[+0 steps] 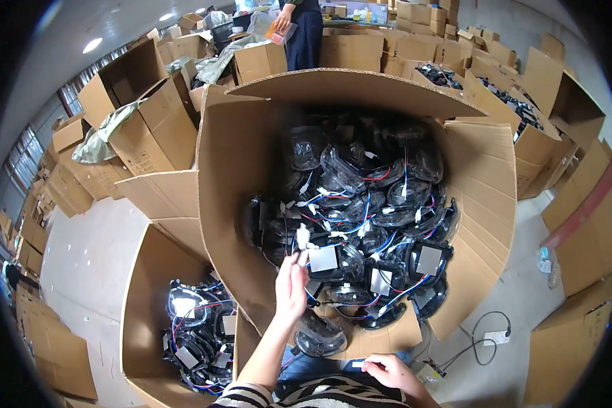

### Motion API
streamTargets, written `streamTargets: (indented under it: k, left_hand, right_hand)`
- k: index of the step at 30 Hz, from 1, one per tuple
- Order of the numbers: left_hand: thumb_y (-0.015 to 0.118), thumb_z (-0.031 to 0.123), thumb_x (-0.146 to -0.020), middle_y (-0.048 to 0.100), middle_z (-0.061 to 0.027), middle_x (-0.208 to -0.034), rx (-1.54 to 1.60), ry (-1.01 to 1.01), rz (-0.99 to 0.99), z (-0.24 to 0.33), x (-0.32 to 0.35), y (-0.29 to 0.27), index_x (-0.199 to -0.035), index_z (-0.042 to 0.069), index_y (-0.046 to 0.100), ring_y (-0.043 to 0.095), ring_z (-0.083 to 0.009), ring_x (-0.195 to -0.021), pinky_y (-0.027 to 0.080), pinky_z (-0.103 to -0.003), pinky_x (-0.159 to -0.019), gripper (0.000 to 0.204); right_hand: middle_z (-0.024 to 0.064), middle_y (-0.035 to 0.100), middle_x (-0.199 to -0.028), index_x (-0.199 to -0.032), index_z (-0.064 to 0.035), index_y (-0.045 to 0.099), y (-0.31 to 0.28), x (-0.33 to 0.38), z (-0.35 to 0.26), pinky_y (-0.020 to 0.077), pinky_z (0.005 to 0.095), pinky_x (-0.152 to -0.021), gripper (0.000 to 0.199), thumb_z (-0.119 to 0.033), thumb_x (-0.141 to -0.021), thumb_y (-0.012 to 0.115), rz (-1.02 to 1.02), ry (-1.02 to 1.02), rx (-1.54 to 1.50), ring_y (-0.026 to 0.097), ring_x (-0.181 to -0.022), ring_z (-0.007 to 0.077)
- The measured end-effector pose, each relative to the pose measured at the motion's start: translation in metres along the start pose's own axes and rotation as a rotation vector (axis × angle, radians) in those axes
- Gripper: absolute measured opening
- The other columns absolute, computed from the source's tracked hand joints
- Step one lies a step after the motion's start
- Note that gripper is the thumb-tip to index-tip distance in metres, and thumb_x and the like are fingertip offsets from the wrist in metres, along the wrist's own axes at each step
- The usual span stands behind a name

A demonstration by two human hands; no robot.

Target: The person connects wiring harnesses to plastic light housing components by hand, assembling them together.

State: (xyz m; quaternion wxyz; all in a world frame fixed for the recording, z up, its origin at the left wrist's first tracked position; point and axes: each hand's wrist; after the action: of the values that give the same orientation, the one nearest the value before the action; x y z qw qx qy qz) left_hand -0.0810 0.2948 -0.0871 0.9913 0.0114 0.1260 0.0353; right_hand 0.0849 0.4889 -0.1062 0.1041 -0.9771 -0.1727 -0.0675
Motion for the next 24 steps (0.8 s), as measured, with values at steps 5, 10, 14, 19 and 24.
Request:
streamTargets:
  k: [5,10,14,19,24]
  left_hand:
    - [0.043,0.011,-0.083,0.049,-0.0018,-0.068,-0.084,-0.192,-0.344,0.017,0.063,-0.007,-0.088,0.001,0.051,0.046,-0.0083,-0.061,0.038,-0.022,-0.055,0.015]
    - [0.044,0.013,-0.083,0.046,-0.002,-0.074,0.008,-0.127,-0.597,0.017,0.086,0.012,-0.105,0.0,0.048,0.044,-0.0071,-0.06,0.037,-0.021,-0.054,0.025]
    - [0.044,0.013,-0.083,0.044,-0.0016,-0.074,-0.051,0.082,-0.615,0.008,0.074,0.021,-0.106,0.001,0.047,0.041,-0.0068,-0.056,0.034,-0.021,-0.05,0.026]
    - [0.046,0.011,-0.082,0.048,-0.0044,-0.075,-0.018,-0.077,-0.582,0.005,0.066,0.01,-0.104,0.001,0.05,0.045,-0.0108,-0.067,0.037,-0.023,-0.061,0.025]
    - [0.045,0.009,-0.082,0.052,-0.0012,-0.067,0.049,-0.237,-0.577,0.018,0.043,0.007,-0.091,0.001,0.057,0.047,-0.0083,-0.061,0.039,-0.022,-0.058,0.018]
  right_hand:
    - [0.0014,0.055,-0.063,-0.077,0.0,0.056,0.003,0.0,-0.005,0.0353,0.0192,-0.047,0.013,-0.01,-0.081,0.049,-0.007,0.016,-0.011,0.044,-0.053,0.0051]
    - [0.0004,0.053,-0.062,-0.075,-0.0006,0.056,0.003,0.0,-0.005,0.0346,0.019,-0.047,0.013,-0.01,-0.081,0.049,0.01,0.04,-0.027,0.043,-0.052,0.005]
    - [0.0031,0.054,-0.062,-0.076,-0.0004,0.056,0.001,0.001,-0.007,0.0368,0.0209,-0.049,0.012,-0.01,-0.08,0.049,0.016,0.071,-0.025,0.046,-0.052,0.0073]
    - [-0.0007,0.051,-0.059,-0.074,-0.0016,0.056,0.002,0.0,-0.003,0.0332,0.0183,-0.045,0.012,-0.008,-0.081,0.048,0.026,0.08,-0.029,0.042,-0.05,0.004]
    - [-0.0003,0.05,-0.058,-0.075,-0.0014,0.056,0.003,0.001,-0.007,0.0334,0.0181,-0.045,0.014,-0.01,-0.081,0.048,0.024,0.06,-0.027,0.042,-0.05,0.004]
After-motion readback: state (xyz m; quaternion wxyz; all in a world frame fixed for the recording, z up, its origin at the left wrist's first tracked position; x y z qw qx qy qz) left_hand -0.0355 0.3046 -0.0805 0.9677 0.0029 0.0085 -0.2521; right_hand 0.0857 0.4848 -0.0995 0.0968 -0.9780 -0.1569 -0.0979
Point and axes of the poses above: each hand's wrist, its own x-axis away from the middle knuckle, its own y-axis out of the palm, z = x × y
